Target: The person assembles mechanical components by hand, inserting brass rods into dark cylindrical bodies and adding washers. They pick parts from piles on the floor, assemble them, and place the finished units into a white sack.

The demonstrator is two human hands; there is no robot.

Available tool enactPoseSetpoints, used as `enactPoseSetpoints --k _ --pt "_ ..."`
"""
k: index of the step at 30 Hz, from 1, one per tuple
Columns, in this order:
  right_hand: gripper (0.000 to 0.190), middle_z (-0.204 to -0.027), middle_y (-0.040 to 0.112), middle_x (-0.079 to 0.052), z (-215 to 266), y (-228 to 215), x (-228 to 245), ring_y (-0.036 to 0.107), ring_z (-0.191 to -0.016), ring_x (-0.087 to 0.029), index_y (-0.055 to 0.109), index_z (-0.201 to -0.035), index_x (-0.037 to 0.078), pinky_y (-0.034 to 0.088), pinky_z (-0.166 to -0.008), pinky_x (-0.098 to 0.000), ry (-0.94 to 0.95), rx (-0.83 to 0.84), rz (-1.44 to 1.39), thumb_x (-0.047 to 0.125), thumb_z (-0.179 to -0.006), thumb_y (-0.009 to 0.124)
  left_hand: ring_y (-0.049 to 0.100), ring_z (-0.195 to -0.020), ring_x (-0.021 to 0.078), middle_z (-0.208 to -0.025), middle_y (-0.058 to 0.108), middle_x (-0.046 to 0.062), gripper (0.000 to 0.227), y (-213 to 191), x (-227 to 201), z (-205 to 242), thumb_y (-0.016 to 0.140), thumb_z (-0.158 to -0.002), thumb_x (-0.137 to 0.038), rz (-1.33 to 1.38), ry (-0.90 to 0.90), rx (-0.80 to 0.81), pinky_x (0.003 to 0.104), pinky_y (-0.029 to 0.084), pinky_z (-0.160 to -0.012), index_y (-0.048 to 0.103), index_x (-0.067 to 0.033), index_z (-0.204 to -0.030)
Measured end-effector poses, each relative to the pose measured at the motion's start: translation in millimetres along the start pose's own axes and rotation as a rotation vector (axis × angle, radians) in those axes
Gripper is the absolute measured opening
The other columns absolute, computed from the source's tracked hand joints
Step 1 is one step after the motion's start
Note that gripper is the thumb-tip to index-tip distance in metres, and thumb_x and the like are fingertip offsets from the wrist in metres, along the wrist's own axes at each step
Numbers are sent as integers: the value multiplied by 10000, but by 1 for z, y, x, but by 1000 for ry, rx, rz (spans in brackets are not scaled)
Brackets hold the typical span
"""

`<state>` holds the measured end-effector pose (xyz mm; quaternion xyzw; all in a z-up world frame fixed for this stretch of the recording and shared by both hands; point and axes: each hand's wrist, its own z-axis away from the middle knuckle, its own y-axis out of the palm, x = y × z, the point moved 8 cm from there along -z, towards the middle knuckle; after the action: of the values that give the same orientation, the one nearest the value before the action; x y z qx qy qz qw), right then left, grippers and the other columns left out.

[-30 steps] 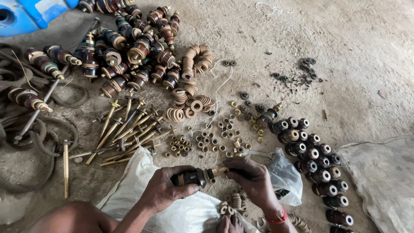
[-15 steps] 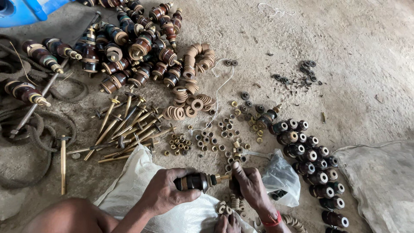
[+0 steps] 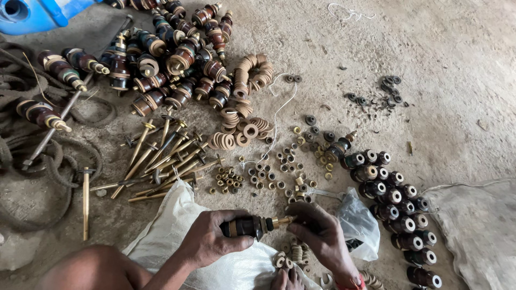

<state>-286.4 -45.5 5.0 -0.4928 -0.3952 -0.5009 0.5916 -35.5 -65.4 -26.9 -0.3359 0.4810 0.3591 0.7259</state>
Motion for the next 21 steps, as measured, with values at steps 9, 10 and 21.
enactPoseSetpoints --k 9,10,21 --pt "409 -745 693 -17 10 5 -1 599 -602 -77 671 -1184 -26 505 -525 -244 -157 83 220 307 -948 644 714 -734 225 -847 784 101 634 12 9 -2 815 -644 -547 154 -38 91 359 582 -690 837 -93 -1086" --pt "417 -674 688 -9 12 3 -12 603 -593 -80 667 -1156 -30 514 -530 -249 -131 52 193 335 -963 611 683 -711 251 -837 764 129 635 17 10 -2 812 -653 -545 189 -56 110 387 563 -655 843 -81 -1084" --pt "414 -779 753 -83 2 -14 -94 702 -676 -151 719 -1105 -1 578 -624 -309 11 55 42 333 -873 642 763 -962 242 -1086 791 94 631 13 -8 6 810 -682 -457 -138 80 36 360 599 -920 761 -144 -1228"
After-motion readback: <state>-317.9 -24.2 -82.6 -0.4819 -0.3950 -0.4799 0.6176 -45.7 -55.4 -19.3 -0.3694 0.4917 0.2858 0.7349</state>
